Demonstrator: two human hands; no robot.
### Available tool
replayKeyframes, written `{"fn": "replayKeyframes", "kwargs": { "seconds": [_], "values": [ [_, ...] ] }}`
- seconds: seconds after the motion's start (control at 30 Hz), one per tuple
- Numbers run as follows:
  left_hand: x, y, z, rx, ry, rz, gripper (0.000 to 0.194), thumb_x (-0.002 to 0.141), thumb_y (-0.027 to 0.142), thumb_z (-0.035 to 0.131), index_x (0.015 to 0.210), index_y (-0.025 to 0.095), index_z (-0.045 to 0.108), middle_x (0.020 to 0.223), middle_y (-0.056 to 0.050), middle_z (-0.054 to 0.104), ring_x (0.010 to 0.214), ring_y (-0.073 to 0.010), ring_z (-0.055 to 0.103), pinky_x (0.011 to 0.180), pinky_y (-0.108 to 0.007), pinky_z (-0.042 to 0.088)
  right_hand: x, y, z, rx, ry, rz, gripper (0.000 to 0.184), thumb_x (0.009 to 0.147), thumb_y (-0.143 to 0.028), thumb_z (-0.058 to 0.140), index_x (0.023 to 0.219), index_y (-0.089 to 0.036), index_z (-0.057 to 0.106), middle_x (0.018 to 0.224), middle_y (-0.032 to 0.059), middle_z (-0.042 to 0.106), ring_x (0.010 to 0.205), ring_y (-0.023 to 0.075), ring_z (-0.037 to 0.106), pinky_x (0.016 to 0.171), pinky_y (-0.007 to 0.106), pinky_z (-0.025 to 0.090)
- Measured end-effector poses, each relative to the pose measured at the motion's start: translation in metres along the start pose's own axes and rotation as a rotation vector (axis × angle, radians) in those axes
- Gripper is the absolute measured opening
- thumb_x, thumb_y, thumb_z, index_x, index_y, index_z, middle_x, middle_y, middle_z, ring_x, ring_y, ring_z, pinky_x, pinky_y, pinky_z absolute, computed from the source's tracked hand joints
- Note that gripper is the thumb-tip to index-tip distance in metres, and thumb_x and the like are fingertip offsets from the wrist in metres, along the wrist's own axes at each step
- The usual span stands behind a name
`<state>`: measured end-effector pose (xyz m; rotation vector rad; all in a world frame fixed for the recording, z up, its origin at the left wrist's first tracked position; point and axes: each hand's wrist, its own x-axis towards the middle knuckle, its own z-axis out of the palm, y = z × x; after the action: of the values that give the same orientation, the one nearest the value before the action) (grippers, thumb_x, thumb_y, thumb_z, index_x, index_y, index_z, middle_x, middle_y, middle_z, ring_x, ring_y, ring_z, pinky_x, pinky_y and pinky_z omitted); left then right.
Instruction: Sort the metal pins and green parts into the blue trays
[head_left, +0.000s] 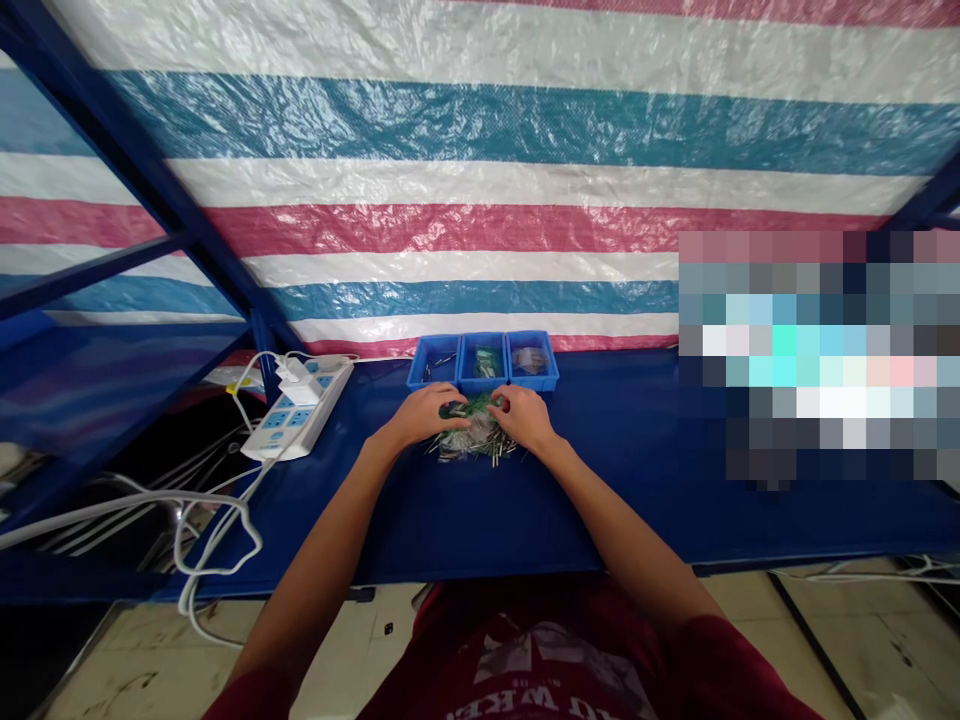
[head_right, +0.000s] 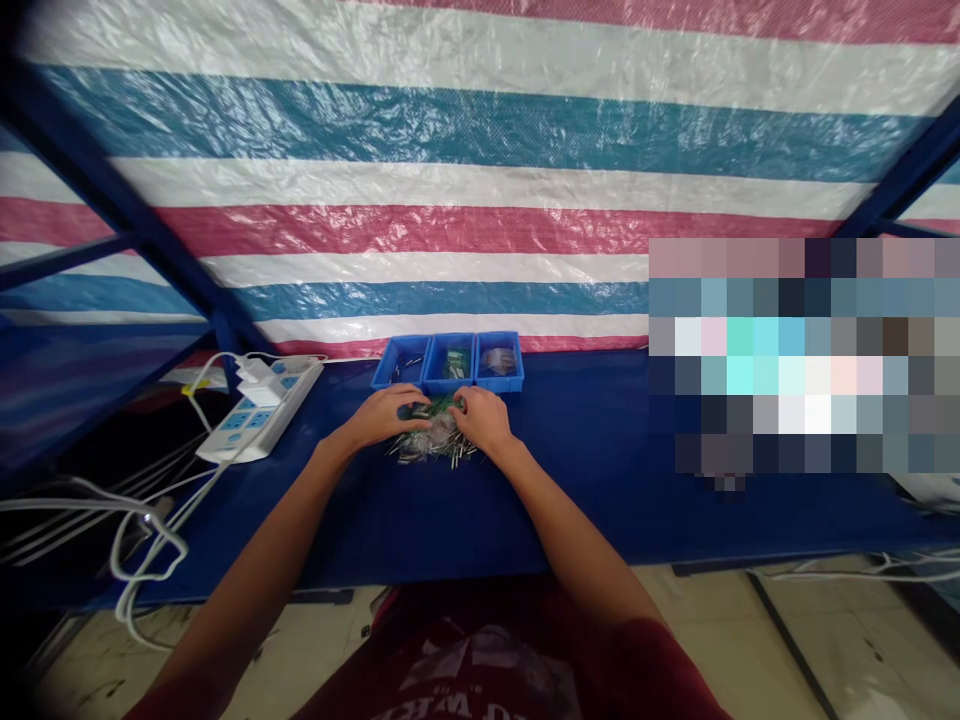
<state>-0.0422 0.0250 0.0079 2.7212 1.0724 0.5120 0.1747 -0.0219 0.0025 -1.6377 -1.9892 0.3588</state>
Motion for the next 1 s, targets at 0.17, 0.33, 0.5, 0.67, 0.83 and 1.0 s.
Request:
{"fn": "replayKeyframes", "kwargs": {
  "seconds": [0.17, 0.33, 0.5, 0.67, 0.83, 1.0],
  "values": [
    [-0.0009, -0.0006, 0.0033, 0.063, 0.036, -0.006, 0.035, 0.088, 0.048, 0.055, 0.094, 0.019, 0.072, 0.099, -0.008, 0.070, 0.093, -0.0230, 0.065, 0.083, -0.032, 0.049, 0.0004, 0.0014, 0.0033, 0.013, 0.013, -0.013, 0.013, 0.086, -0.029, 0.060, 0.093, -0.020, 0.067, 0.076, 0.0019, 0.065, 0.073, 0.0163, 0.058, 0.059, 0.024, 0.033],
    [-0.0004, 0.0032, 0.0031, 0.103, 0.061, 0.040, 0.031, 0.090, 0.042, 0.053, 0.090, 0.018, 0.072, 0.094, -0.007, 0.071, 0.088, -0.0210, 0.066, 0.080, -0.029, 0.049, 0.0007, 0.0013, 0.0051, 0.028, 0.025, -0.014, 0.015, 0.088, -0.030, 0.057, 0.092, -0.020, 0.068, 0.075, 0.0016, 0.065, 0.071, 0.0154, 0.058, 0.059, 0.024, 0.033],
    [0.0006, 0.0046, 0.0019, 0.107, 0.046, 0.053, 0.037, 0.088, 0.050, 0.054, 0.097, 0.018, 0.071, 0.101, -0.009, 0.069, 0.098, -0.0234, 0.063, 0.088, -0.033, 0.049, 0.0002, -0.0001, 0.0045, 0.028, 0.024, -0.019, 0.017, 0.089, -0.031, 0.056, 0.090, -0.020, 0.068, 0.072, 0.0011, 0.065, 0.069, 0.0149, 0.058, 0.058, 0.024, 0.033],
    [0.0004, 0.0044, 0.0050, 0.071, 0.029, 0.033, 0.038, 0.089, 0.051, 0.052, 0.103, 0.019, 0.070, 0.107, -0.009, 0.070, 0.104, -0.0247, 0.063, 0.096, -0.037, 0.046, -0.0002, 0.0002, 0.0047, 0.045, 0.019, -0.028, 0.018, 0.090, -0.032, 0.054, 0.091, -0.020, 0.068, 0.074, 0.0016, 0.066, 0.069, 0.0153, 0.058, 0.058, 0.024, 0.033],
    [-0.0002, 0.0029, 0.0087, 0.056, 0.014, 0.019, 0.038, 0.089, 0.049, 0.051, 0.103, 0.019, 0.070, 0.106, -0.009, 0.071, 0.103, -0.0258, 0.064, 0.094, -0.036, 0.048, -0.0005, -0.0004, 0.0047, 0.050, 0.020, -0.030, 0.017, 0.090, -0.031, 0.055, 0.091, -0.020, 0.067, 0.075, 0.0016, 0.067, 0.070, 0.0153, 0.059, 0.058, 0.024, 0.034],
    [-0.0002, 0.0030, 0.0081, 0.042, 0.020, 0.020, 0.038, 0.089, 0.048, 0.051, 0.102, 0.018, 0.071, 0.105, -0.010, 0.072, 0.099, -0.0257, 0.066, 0.091, -0.035, 0.050, -0.0005, -0.0006, 0.0046, 0.050, 0.008, -0.032, 0.018, 0.090, -0.031, 0.054, 0.091, -0.020, 0.067, 0.076, 0.0018, 0.067, 0.070, 0.0153, 0.059, 0.058, 0.024, 0.033]
  ]
}}
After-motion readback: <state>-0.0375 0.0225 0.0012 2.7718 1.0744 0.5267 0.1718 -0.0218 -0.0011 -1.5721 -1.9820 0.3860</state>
